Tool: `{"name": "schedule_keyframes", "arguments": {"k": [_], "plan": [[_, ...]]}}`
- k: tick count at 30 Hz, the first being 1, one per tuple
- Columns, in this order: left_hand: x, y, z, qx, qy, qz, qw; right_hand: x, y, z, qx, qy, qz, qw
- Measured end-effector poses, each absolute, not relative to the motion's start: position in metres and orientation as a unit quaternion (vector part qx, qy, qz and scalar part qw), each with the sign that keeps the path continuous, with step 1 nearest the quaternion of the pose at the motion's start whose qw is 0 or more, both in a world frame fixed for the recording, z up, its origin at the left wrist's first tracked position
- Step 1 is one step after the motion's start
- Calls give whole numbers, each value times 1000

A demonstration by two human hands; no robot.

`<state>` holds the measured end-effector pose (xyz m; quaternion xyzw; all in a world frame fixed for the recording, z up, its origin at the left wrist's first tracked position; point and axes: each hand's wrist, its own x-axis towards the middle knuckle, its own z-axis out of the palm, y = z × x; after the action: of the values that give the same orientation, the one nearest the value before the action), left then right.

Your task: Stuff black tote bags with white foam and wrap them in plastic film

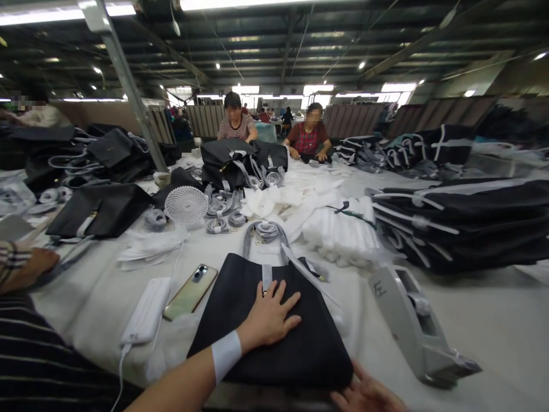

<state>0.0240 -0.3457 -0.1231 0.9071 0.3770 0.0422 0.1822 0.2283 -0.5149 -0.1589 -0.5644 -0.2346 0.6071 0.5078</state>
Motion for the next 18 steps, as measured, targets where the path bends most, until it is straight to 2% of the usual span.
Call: {"name": "schedule_keyframes", "arguments": {"k": [4, 8, 10, 13, 15, 16, 18], "plan": [[26, -345, -125, 907, 387, 39, 160, 207, -481, -131, -625, -210, 551, 511], [28, -337, -124, 903, 395, 21, 169, 206, -454, -125, -707, -294, 439, 470], [28, -336, -126, 905, 392, 23, 165, 216, -456, -128, -735, -365, 397, 411], [28, -341, -127, 910, 387, 40, 145, 228, -467, -127, -780, -459, 334, 262], [26, -346, -126, 910, 387, 57, 135, 228, -469, -118, -812, -499, 228, 198], [25, -348, -124, 911, 385, 65, 131, 224, -465, -112, -811, -523, 166, 203], [23, -350, -122, 914, 378, 80, 123, 212, -448, -99, -750, -597, 86, 271]]}}
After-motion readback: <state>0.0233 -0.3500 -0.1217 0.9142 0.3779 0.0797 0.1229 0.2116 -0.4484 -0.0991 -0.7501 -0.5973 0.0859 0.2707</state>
